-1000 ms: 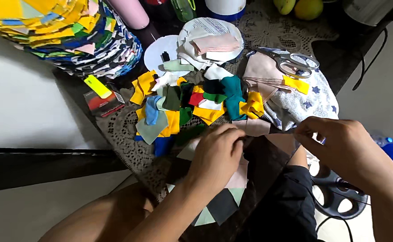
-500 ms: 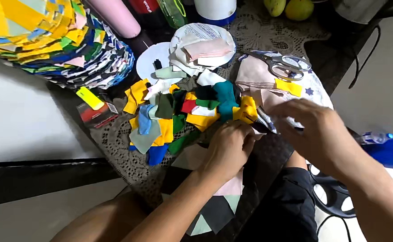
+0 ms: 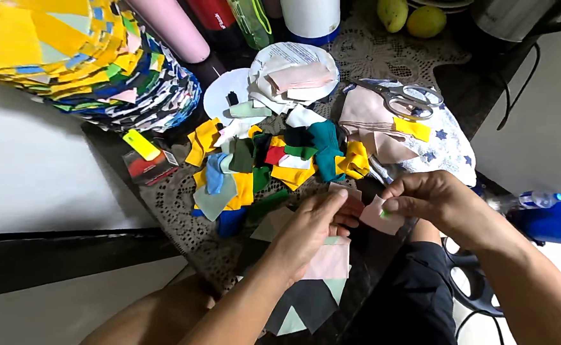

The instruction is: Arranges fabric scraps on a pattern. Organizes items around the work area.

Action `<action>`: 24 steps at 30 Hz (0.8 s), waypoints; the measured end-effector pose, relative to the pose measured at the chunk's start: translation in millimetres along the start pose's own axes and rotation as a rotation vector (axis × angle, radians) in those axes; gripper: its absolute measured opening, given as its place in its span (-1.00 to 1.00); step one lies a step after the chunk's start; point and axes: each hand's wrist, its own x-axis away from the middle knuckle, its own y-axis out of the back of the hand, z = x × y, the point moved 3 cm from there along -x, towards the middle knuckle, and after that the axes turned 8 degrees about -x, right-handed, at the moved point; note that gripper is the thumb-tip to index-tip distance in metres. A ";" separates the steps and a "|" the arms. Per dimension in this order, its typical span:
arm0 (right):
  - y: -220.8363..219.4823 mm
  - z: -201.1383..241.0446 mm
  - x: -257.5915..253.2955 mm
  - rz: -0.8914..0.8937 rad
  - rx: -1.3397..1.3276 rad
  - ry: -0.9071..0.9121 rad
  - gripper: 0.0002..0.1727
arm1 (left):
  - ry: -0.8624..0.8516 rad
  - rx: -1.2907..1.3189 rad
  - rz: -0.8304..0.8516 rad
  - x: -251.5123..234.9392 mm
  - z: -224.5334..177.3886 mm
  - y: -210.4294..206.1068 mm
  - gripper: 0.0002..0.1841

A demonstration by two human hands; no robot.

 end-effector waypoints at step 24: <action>-13.8 -5.5 -19.6 -0.180 0.733 0.292 -0.79 | -0.163 -0.348 -0.248 -9.9 -6.5 0.1 -0.91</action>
